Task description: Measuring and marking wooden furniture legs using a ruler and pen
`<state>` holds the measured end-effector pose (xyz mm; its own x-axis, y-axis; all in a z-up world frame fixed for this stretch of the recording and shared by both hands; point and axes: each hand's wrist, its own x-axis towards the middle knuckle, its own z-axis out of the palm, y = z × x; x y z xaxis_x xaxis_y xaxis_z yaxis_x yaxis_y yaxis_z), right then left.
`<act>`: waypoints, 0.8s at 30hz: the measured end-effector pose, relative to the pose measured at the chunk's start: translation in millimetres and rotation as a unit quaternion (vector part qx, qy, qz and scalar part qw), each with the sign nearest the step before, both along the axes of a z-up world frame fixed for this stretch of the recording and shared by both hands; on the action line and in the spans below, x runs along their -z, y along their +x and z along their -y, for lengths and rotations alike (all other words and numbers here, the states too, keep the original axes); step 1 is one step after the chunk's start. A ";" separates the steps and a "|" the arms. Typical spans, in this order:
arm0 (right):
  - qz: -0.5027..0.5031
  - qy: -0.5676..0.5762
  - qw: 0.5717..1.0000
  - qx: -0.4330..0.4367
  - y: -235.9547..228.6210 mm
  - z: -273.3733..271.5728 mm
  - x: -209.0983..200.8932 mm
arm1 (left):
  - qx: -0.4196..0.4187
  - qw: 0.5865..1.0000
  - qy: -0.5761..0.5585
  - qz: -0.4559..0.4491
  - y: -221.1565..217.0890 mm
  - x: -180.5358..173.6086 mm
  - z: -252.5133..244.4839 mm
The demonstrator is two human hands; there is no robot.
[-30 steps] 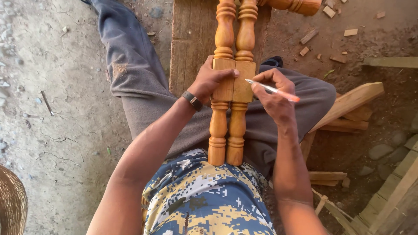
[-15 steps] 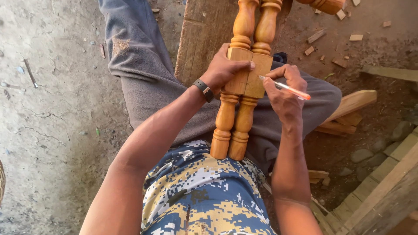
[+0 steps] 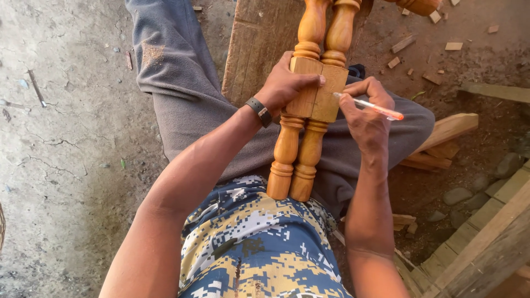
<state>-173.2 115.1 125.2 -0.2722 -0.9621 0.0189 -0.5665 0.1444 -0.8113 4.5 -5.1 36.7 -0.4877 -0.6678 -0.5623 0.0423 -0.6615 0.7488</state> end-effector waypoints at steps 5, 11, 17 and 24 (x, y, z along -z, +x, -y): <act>0.033 -0.012 0.999 0.025 3.8 4.3 -5.2 | -0.013 1.000 -0.014 -0.012 0.3 0.4 -0.2; 0.074 0.018 0.997 0.021 -3.3 7.2 0.5 | 0.005 0.999 -0.033 0.007 -1.0 7.0 1.1; 0.030 -0.003 0.999 0.041 4.5 6.7 -22.5 | -0.002 1.000 -0.002 0.001 -0.4 -2.7 3.8; 0.235 -0.066 0.970 -0.004 21.4 10.7 -0.7 | 0.012 1.000 0.000 -0.004 1.6 -4.2 4.6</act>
<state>-151.9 104.3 126.0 -0.2737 -0.9616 0.0184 -0.1308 0.0182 -0.9912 6.1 -9.7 40.9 -0.5080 -0.6562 -0.5581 0.0331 -0.6623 0.7485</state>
